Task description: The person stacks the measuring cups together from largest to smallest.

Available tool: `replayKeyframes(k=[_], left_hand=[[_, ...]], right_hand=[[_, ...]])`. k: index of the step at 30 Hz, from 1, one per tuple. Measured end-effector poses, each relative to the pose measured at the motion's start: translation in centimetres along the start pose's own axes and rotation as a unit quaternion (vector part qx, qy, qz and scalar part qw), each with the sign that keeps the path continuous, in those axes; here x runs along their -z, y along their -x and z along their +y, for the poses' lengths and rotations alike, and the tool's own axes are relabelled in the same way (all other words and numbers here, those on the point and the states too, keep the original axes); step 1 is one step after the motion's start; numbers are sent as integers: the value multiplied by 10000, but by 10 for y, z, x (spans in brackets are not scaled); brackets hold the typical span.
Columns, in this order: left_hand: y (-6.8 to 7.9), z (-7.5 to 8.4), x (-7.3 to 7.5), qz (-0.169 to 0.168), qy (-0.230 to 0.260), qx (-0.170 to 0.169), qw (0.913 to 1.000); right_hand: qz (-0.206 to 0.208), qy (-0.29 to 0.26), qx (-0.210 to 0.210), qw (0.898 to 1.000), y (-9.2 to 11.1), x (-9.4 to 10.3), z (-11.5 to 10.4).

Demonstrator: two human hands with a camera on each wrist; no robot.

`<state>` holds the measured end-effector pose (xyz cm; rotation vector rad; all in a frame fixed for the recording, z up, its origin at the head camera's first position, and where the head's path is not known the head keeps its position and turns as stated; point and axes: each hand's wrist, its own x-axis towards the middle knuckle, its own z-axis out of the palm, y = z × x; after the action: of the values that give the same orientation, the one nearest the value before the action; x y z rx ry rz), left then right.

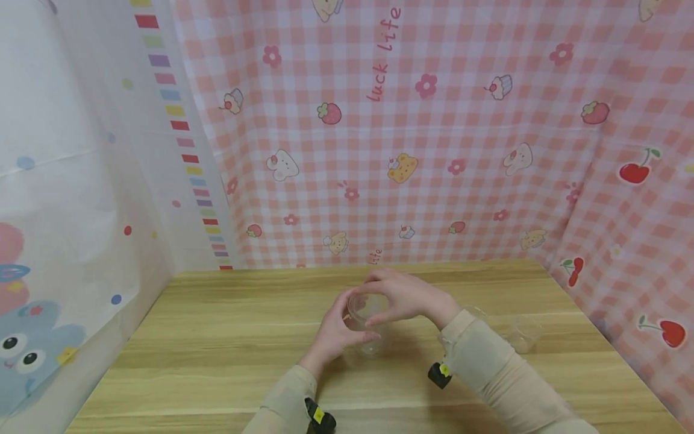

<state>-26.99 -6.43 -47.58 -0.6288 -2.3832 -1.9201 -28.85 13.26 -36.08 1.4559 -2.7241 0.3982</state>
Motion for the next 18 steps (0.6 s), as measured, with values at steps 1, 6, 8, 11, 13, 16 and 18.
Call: replayKeyframes(k=[1,6,8,11,13,16,18], left_hand=[[0,0,0,0,-5,4,10000],[-1,1,0,-16,-31,-2,10000],[-1,1,0,-28,-35,2,10000],[0,2,0,-39,-26,13,10000],[0,2,0,-40,-26,17,10000],[0,3,0,-53,-37,-3,10000],[0,3,0,-61,-41,-2,10000]], right_hand=[[-19,0,-12,10000,0,0,0],[-92,-6,-71,9999,0,1,-2],[-119,0,-111,9999,0,2,-3],[-163,-7,-169,9997,0,2,-4],[-189,-4,-211,9996,0,2,-5],[-214,-2,-256,9994,-1,2,-5],[-219,17,-271,9994,-1,2,-5]])
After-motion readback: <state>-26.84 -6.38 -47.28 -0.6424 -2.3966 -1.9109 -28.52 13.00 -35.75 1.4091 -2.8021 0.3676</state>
